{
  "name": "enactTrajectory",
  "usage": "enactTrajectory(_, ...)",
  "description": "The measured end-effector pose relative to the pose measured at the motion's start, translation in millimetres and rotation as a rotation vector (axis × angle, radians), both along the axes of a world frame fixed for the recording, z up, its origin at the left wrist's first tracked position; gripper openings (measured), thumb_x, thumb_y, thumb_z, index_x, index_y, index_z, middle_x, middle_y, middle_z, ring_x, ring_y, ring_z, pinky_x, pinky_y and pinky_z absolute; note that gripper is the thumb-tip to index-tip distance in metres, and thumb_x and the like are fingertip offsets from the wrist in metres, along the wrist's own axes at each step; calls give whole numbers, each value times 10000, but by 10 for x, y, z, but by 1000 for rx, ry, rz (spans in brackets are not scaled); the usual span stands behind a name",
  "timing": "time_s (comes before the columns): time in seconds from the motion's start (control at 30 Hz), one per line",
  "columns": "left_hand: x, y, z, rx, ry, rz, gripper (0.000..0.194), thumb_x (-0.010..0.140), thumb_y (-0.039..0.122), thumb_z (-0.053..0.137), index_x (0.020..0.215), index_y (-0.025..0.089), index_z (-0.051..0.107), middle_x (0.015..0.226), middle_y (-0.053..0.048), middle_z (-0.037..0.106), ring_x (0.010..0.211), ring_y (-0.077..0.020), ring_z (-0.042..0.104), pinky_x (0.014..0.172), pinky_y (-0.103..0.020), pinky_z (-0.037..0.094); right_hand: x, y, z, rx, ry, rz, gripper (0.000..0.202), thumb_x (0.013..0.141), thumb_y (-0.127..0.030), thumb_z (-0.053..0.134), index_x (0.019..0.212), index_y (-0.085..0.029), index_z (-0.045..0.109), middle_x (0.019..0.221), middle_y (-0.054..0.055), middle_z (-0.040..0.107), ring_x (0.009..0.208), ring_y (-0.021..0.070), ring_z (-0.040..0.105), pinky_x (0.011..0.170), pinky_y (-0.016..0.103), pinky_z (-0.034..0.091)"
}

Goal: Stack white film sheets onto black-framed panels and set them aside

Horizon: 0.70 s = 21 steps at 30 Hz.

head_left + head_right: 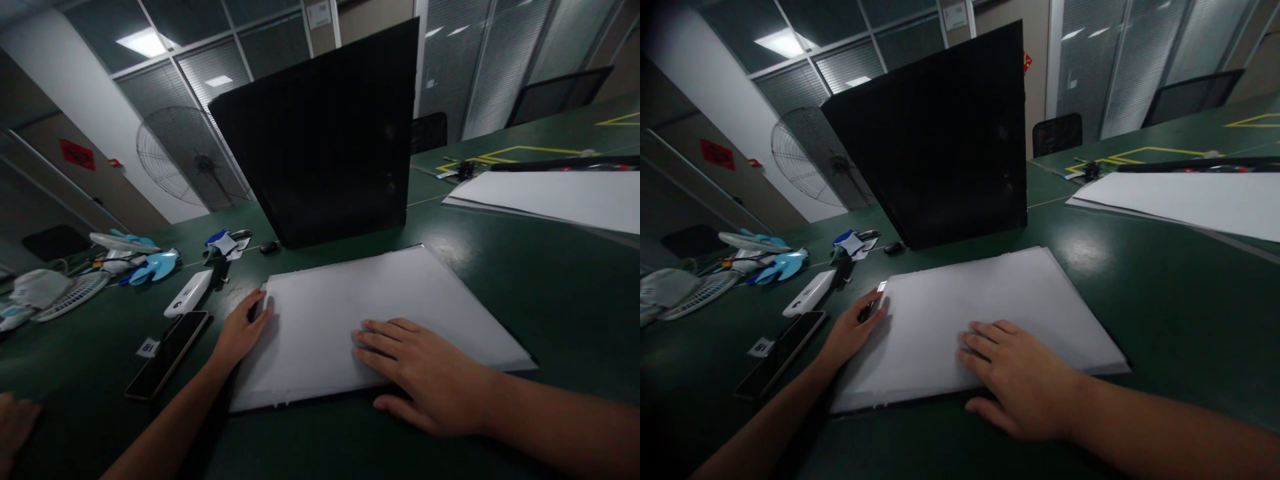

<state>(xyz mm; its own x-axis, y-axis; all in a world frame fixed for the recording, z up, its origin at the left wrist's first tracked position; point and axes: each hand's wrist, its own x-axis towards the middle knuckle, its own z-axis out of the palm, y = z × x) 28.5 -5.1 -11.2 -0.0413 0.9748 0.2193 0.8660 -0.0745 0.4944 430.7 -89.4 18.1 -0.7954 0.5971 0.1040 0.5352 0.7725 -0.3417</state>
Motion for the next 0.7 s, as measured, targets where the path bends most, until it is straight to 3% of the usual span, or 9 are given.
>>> enactTrajectory(0.7, 38, -27, 38, -25, 102, -61, 611, 894, 585, 538, 1346, 206, 697, 1630, -104, 492, 1489, -309, 483, 1271, -448, 315, 21, 15, 18, 59, 45, 80, 471, 1043, -398, 525, 1483, -249, 607, 1545, 71, 545, 1440, 306, 486, 1171, 497, 411)
